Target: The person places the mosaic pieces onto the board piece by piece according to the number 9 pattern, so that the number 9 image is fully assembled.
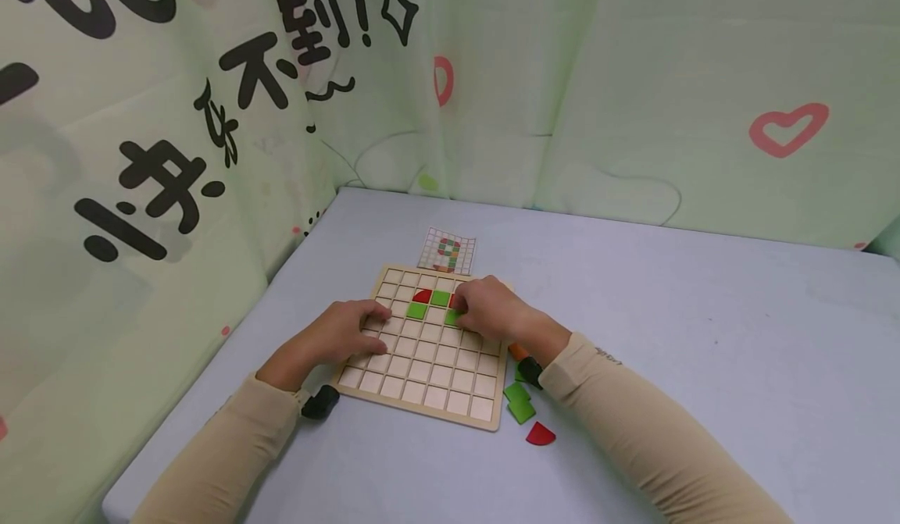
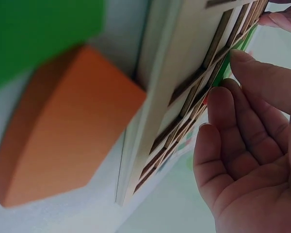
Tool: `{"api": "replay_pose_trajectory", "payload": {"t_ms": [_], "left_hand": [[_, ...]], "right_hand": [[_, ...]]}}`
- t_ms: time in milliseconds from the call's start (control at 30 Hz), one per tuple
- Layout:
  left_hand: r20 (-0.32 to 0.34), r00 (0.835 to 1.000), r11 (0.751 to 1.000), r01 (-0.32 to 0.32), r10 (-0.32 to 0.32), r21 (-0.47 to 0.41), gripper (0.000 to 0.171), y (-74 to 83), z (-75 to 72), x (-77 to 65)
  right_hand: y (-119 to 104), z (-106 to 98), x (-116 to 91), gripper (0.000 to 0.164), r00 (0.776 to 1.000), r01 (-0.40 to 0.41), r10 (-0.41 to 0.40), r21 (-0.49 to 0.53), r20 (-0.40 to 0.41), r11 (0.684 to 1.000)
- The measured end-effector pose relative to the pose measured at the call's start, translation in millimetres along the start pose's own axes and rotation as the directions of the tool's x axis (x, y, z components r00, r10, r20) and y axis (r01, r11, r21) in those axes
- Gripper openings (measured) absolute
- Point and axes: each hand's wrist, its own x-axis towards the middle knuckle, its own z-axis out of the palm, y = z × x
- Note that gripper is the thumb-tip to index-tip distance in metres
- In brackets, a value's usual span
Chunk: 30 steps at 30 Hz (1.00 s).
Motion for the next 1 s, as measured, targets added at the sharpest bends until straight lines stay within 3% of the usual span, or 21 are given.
{"api": "replay_pose_trajectory", "payload": {"t_ms": [533, 1000], "left_hand": [[-0.002, 1.0, 1.0, -0.02, 0.02, 0.003, 0.048, -3.2, 0.7, 0.7], [0.0, 1.0, 1.0, -0.008, 0.008, 0.0, 0.048, -1.4, 0.5, -0.6]], "right_hand": [[3.1, -0.5, -3.6, 0.02, 0.999, 0.04, -0.04, 0.01, 0.03, 0.999], [3.0, -1.1, -5.0, 0.024, 0.998, 0.027, -0.029, 0.032, 0.053, 0.999]]}}
